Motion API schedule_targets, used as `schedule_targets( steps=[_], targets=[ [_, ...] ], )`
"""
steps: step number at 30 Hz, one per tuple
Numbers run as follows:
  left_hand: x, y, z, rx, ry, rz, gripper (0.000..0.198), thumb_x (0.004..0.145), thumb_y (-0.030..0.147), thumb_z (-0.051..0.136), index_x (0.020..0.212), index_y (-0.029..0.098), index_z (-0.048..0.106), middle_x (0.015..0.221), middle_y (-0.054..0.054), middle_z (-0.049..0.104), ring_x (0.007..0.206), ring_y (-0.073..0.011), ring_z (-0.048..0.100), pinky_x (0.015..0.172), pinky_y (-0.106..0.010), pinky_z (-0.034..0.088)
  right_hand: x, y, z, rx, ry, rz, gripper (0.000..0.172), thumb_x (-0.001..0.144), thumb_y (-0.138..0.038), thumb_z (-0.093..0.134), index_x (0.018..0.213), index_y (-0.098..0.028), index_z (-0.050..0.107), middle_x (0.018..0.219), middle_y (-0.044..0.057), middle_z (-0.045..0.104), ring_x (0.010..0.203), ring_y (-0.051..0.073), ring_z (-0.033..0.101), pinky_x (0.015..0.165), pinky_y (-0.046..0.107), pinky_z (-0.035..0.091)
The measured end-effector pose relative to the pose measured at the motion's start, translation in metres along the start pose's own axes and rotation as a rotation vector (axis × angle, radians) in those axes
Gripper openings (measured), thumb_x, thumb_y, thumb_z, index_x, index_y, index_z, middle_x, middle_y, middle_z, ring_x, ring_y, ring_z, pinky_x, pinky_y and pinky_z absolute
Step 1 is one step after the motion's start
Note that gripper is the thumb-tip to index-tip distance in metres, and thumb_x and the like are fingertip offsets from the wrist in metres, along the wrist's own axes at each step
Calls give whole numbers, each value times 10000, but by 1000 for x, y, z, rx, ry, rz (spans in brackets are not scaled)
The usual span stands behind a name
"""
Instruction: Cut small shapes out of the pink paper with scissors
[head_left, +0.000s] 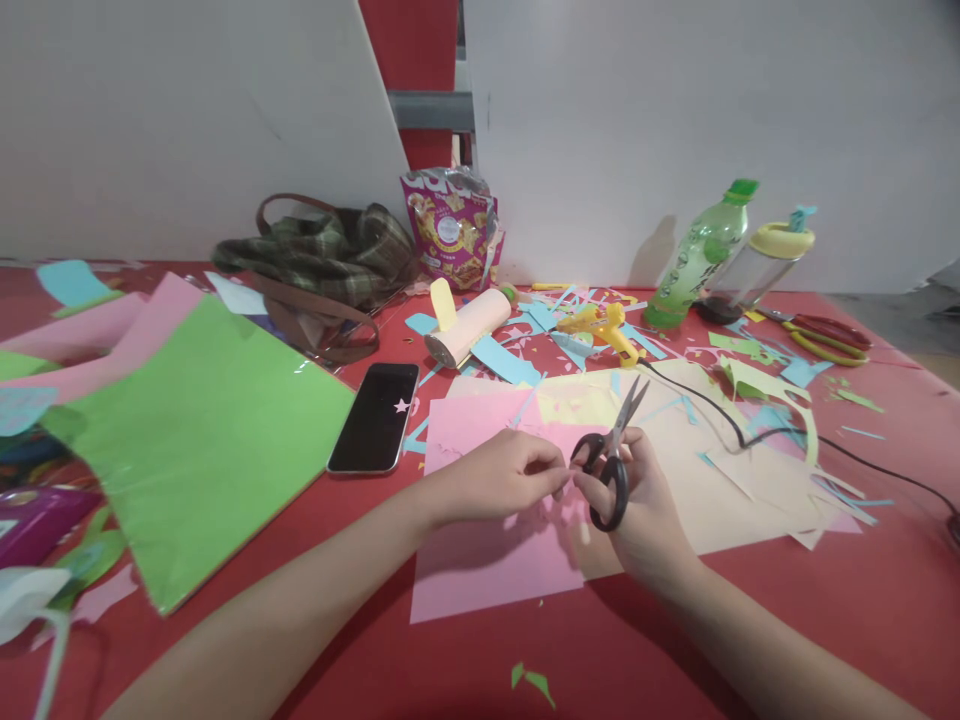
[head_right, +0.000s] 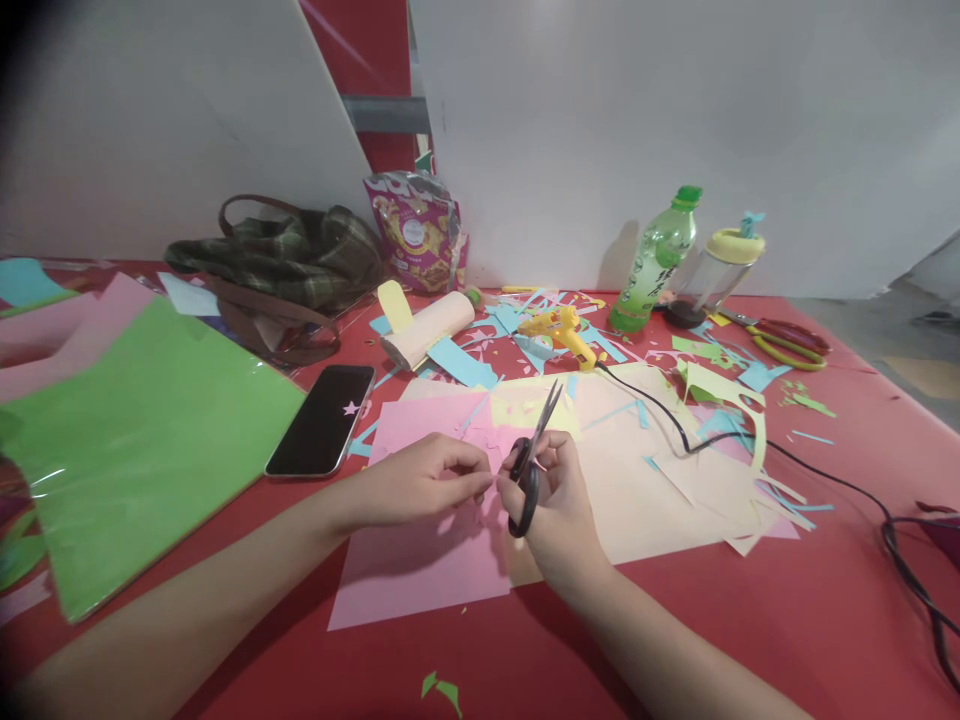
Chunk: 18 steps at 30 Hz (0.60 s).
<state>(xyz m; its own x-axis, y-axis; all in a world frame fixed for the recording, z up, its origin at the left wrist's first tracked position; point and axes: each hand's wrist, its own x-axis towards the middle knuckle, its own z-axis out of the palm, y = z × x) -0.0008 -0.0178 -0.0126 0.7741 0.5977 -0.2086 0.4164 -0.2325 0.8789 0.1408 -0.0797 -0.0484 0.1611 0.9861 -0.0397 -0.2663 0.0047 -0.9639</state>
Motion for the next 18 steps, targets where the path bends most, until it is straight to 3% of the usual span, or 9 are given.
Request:
schedule_targets(
  steps=[18],
  targets=[
    [-1,2,1,20,2,-15,274,771,311,369,570,143,451,509,39,425,455,-64,395,450,-189,287,0,0,0,-13,-1,-3,276,663,-130,603,756,-241,369,716,-42,503,515,75,464,405,174,362]
  ],
)
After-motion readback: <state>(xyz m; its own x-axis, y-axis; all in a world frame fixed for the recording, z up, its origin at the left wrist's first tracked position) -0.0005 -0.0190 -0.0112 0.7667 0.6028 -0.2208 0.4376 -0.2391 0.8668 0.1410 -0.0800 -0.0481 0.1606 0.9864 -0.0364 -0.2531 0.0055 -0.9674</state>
